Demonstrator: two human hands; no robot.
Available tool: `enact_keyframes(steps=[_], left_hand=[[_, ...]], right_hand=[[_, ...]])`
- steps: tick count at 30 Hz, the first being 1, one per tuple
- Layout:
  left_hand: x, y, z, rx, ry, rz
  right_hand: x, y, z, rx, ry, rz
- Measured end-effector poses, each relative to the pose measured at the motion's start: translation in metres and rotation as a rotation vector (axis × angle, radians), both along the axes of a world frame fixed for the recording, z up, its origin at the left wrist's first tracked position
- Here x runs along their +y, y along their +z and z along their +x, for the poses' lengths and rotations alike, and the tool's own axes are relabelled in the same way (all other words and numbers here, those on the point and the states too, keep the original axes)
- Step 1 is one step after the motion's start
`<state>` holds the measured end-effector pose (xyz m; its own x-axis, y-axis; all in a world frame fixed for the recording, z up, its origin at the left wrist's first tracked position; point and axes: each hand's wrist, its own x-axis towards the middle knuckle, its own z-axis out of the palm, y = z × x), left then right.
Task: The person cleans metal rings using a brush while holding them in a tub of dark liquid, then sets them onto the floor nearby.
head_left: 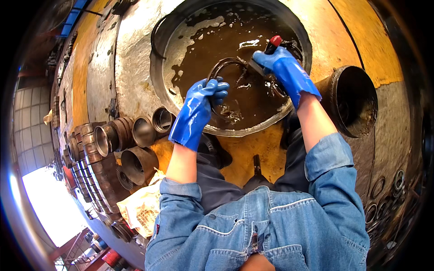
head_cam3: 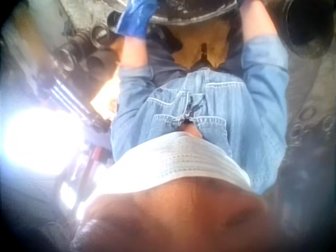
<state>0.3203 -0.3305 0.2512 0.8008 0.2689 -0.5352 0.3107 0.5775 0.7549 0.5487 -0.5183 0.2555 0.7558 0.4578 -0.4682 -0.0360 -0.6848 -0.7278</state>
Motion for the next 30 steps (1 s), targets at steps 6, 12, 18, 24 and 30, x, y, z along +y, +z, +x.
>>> enact_keyframes(steps=[6, 12, 18, 24, 30], left_hand=[[0.008, -0.014, -0.022, 0.000, 0.099, 0.238], [0.007, -0.015, -0.022, -0.027, 0.019, 0.265], [0.008, -0.012, -0.022, 0.010, 0.050, 0.241], [0.012, -0.008, -0.018, 0.044, 0.030, 0.241], [0.015, -0.016, -0.018, 0.036, 0.095, 0.167]], right_hand=[[0.043, 0.027, -0.052, 0.217, 0.230, 0.614], [0.090, -0.011, -0.059, 0.082, 0.435, 0.388], [0.043, -0.016, -0.046, 0.261, -0.139, 0.442], [0.031, 0.000, -0.054, 0.179, -0.193, 0.301], [0.036, -0.033, -0.035, -0.040, -0.252, 0.025]])
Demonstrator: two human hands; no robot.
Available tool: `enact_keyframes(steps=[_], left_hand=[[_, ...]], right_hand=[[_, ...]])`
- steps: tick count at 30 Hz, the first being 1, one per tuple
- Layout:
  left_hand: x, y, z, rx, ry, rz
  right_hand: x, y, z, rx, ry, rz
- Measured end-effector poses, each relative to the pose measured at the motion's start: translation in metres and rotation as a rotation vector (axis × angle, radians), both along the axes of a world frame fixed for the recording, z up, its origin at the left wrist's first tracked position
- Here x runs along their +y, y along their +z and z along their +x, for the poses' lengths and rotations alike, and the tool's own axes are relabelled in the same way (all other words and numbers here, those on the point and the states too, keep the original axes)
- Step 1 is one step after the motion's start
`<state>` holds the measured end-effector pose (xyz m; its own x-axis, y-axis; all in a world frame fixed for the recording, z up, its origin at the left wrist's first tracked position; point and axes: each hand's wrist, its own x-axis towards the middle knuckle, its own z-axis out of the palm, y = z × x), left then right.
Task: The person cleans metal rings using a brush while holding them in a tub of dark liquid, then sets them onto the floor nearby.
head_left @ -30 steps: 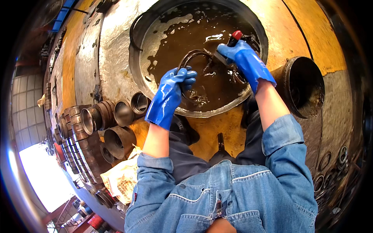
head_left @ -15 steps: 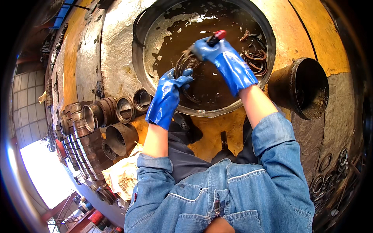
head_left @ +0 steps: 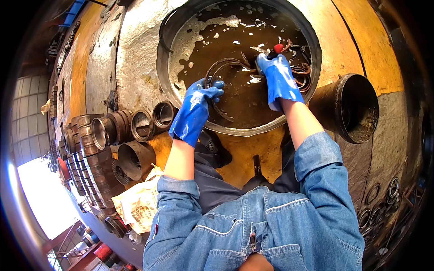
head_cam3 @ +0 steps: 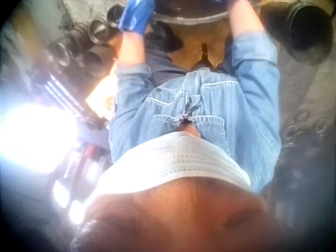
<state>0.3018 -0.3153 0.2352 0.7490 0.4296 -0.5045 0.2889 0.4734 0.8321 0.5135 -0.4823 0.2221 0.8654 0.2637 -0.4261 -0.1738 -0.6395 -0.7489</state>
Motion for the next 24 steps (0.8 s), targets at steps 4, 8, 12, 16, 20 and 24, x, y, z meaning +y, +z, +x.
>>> enact_keyframes(steps=[4, 8, 12, 16, 20, 24], left_hand=[[0.008, -0.007, -0.005, -0.004, -0.010, -0.045], [0.010, -0.016, -0.011, -0.042, 0.003, -0.014], [0.011, -0.021, 0.001, -0.143, -0.116, 0.003], [-0.007, 0.003, 0.002, -0.098, -0.035, 0.051], [-0.002, 0.008, -0.002, 0.003, -0.019, 0.046], [0.005, 0.002, -0.004, -0.004, -0.058, 0.024]], right_hand=[[0.000, 0.009, -0.002, -0.071, 0.097, 0.047], [0.028, 0.038, -0.012, 0.332, 0.385, 0.393], [0.076, -0.040, 0.008, 0.408, 0.765, 0.547], [0.052, -0.072, 0.011, 0.154, 0.298, 0.659], [0.007, 0.021, -0.015, 0.120, 0.123, 0.243], [-0.004, 0.046, -0.029, 0.248, 0.046, 0.300]])
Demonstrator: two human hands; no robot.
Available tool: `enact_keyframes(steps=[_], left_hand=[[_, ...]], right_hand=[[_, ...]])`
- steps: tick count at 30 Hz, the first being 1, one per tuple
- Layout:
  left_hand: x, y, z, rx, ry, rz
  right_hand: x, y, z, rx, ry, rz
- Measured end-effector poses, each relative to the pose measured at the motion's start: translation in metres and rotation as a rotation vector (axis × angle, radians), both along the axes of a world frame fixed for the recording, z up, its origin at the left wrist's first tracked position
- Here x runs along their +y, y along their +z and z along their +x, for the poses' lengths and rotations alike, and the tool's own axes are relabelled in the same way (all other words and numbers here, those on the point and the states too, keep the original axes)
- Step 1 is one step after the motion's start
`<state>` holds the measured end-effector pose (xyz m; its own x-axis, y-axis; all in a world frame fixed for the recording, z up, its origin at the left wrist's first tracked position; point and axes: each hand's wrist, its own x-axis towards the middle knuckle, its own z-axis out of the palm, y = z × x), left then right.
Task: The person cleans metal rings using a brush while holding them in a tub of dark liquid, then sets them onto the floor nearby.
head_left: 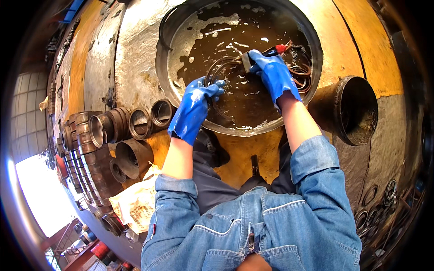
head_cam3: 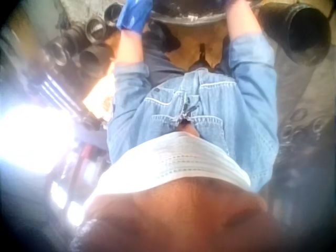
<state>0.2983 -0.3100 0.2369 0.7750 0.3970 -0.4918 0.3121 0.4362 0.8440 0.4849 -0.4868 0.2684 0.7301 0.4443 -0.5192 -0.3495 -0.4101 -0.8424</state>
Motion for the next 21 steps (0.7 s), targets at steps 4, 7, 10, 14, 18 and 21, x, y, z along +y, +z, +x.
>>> enact_keyframes(steps=[4, 7, 10, 14, 18, 21], left_hand=[[0.001, -0.004, 0.003, 0.011, 0.002, -0.021], [0.000, 0.000, 0.002, 0.010, 0.002, -0.010], [0.005, -0.010, -0.001, 0.065, 0.082, -0.079], [0.012, -0.008, 0.010, 0.140, 0.181, -0.222], [0.031, -0.030, 0.014, 0.305, 0.231, -0.129], [0.023, -0.035, -0.003, 0.075, 0.128, 0.121]], right_hand=[[-0.005, -0.048, 0.012, 0.047, -0.155, 0.171], [-0.009, -0.032, 0.024, -0.157, -0.086, -0.146], [0.007, -0.033, 0.024, -0.342, 0.058, -0.168], [0.030, -0.007, -0.015, -0.315, 0.093, 0.281], [0.044, -0.027, -0.050, -0.621, 0.366, 0.338], [0.034, -0.018, -0.071, -0.706, 0.591, 0.276]])
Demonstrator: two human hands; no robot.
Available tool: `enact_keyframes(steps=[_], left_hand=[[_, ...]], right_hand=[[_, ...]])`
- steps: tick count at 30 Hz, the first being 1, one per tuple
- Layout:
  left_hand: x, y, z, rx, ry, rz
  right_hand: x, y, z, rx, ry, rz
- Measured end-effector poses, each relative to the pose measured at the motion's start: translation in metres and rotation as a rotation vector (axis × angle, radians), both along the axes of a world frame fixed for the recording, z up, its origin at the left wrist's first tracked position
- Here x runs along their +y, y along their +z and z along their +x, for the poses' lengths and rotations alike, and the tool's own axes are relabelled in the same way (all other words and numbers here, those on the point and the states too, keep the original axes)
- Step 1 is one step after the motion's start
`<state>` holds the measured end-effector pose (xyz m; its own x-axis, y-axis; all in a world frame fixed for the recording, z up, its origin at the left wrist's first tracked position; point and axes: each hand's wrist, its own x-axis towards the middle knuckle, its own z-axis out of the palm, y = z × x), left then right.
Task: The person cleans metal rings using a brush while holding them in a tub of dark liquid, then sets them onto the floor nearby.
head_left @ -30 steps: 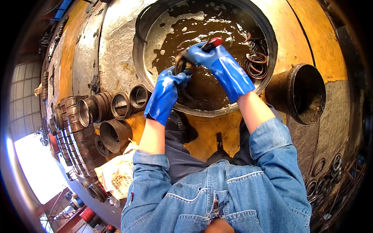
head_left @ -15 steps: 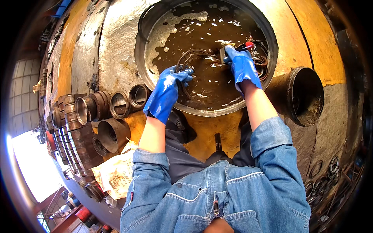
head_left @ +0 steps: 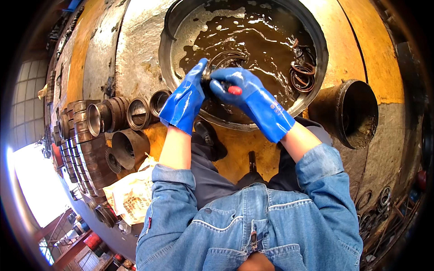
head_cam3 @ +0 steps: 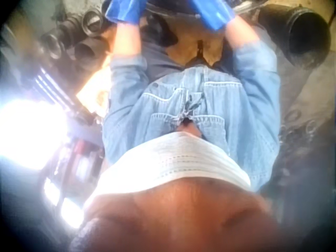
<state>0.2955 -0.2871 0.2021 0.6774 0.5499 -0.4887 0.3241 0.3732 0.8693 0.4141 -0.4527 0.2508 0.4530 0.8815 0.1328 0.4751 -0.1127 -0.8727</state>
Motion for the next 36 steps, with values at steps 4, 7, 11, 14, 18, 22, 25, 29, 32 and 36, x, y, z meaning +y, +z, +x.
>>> enact_keyframes(steps=[4, 7, 11, 14, 18, 22, 25, 29, 32, 36], left_hand=[[-0.019, 0.029, 0.010, -0.114, 0.018, -0.314], [-0.012, 0.011, 0.003, -0.119, -0.054, -0.196], [-0.016, 0.019, 0.001, -0.026, -0.088, -0.139], [-0.020, 0.025, 0.003, -0.007, -0.106, -0.126], [-0.016, 0.025, -0.001, -0.026, -0.106, -0.118], [-0.014, 0.021, 0.005, -0.012, -0.086, -0.197], [-0.013, 0.028, 0.012, 0.041, -0.074, -0.242], [-0.001, 0.018, 0.017, 0.099, 0.032, -0.369], [0.004, 0.008, 0.031, 0.070, 0.218, -0.610], [0.010, 0.001, 0.024, -0.018, 0.077, -0.624]], right_hand=[[-0.025, -0.009, -0.005, -0.207, 0.202, 0.003], [-0.031, -0.012, -0.003, -0.192, 0.326, 0.013], [-0.044, -0.006, -0.001, -0.181, 0.457, -0.063], [-0.056, -0.012, -0.002, -0.114, 0.480, -0.208], [-0.064, 0.008, 0.018, 0.132, 0.381, -0.463], [-0.065, -0.003, 0.046, -0.201, 0.188, -0.769], [-0.054, -0.005, 0.061, -0.141, -0.051, -0.608], [-0.028, 0.024, 0.046, 0.324, -0.110, -0.091], [-0.007, 0.010, 0.026, 0.034, -0.107, 0.117], [-0.018, 0.002, -0.002, -0.260, 0.122, 0.084]])
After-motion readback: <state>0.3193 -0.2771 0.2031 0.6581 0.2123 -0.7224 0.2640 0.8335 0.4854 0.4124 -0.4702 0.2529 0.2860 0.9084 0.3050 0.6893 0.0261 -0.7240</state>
